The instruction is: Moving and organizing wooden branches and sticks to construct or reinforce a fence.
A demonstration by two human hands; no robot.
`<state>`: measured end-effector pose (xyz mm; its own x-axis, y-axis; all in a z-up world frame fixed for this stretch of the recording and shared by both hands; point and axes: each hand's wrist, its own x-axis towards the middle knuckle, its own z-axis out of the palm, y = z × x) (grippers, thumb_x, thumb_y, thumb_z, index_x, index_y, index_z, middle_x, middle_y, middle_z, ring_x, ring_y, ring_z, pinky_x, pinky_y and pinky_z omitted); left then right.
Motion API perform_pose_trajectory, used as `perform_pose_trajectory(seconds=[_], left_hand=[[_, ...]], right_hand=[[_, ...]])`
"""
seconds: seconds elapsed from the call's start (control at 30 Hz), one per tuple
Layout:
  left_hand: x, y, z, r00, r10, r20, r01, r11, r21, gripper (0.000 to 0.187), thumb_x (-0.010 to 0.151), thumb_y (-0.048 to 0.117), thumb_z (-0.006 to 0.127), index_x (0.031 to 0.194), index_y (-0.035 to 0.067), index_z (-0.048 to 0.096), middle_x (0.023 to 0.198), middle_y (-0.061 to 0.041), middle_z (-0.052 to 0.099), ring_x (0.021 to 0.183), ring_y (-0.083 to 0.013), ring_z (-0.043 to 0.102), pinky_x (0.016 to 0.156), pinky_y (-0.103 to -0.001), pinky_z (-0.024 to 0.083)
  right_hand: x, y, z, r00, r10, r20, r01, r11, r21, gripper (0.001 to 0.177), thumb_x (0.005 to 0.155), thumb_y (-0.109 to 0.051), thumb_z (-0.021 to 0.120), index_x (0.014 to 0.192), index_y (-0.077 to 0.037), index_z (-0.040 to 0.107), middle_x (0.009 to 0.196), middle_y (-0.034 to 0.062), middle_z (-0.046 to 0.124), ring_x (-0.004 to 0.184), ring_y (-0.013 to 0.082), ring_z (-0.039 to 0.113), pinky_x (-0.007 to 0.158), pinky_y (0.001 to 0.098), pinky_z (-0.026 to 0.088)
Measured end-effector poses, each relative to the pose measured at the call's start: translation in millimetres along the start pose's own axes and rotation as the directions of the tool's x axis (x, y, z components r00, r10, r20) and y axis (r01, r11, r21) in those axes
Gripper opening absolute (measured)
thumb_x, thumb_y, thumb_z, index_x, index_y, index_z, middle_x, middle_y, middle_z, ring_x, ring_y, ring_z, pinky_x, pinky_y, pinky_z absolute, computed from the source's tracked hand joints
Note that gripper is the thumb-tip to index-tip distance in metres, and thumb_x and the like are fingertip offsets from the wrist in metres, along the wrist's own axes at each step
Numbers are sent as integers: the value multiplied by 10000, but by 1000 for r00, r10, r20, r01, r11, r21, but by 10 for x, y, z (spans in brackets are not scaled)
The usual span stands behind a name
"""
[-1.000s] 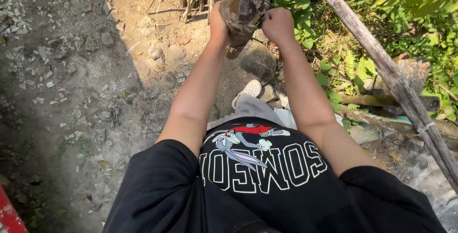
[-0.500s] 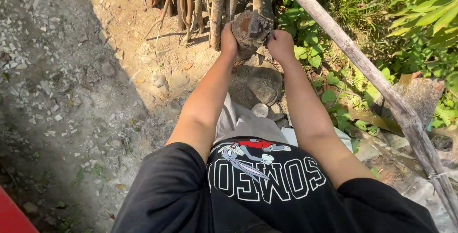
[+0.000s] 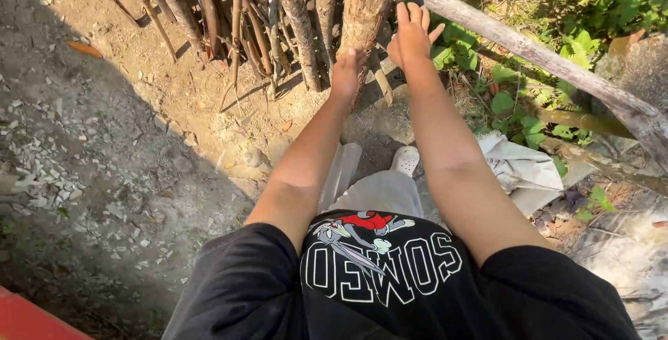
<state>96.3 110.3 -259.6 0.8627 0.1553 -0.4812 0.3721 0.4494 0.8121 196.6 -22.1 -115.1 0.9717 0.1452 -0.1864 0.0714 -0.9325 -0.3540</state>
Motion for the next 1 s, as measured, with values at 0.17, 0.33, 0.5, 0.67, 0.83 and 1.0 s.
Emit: perform_pose_trajectory(seconds=[0.17,0.33,0.5,0.67,0.83,1.0], left_hand=[[-89,291,300,949,244,198,-228,969,-99,635,996,114,503,1604,127,319,1548,-166,508,1465,-304,473,1149,-406,362],[-802,685,1271,814,168,556,-404,852,333,593,1131,471,350,1605,119,403,1699,-137,359,1616,-341,142,1293,-476,148],[-1020,752,1889,856,-204,476,-28,900,435,804,1008,672,208,1612,147,289,1707,-154,213,1572,-367,155,1220,-565,160],[-1448,689,2550,566,-536,626,476,833,282,1071,898,840,161,1599,40,288,1659,-224,280,1495,-393,298,1179,-535,218],[-2284,592,2920,544,-191,817,250,966,60,893,1068,686,359,1627,1,238,1709,-212,229,1615,-366,198,1315,-495,156],[-3654,141,2920,287,-119,950,-256,947,196,805,1048,637,299,1632,84,283,1728,-146,223,1608,-294,114,1277,-454,79]], right_hand=[[-607,207,420,888,282,-364,-107,895,433,786,907,-60,735,1579,-92,330,1520,202,393,1391,391,432,1177,516,346],[-1135,339,197,834,417,360,-143,-467,873,663,1059,-478,423,1538,-21,389,1461,221,504,1308,374,537,1109,513,437],[-1818,191,-1364,918,389,-79,209,-304,929,788,1097,-623,352,1655,-82,220,1719,177,280,1578,295,311,1296,480,231],[-2434,288,-1962,698,239,-675,432,612,663,633,1171,-517,339,1674,-145,242,1739,134,292,1636,282,279,1359,479,213],[-3175,1318,-850,683,594,-424,-153,684,713,617,1095,-479,324,1592,-116,371,1635,153,391,1530,341,329,1239,406,260],[-4091,1706,-746,582,811,54,-175,61,983,653,1133,-568,319,1570,-104,459,1603,175,485,1502,335,427,1235,390,328]])
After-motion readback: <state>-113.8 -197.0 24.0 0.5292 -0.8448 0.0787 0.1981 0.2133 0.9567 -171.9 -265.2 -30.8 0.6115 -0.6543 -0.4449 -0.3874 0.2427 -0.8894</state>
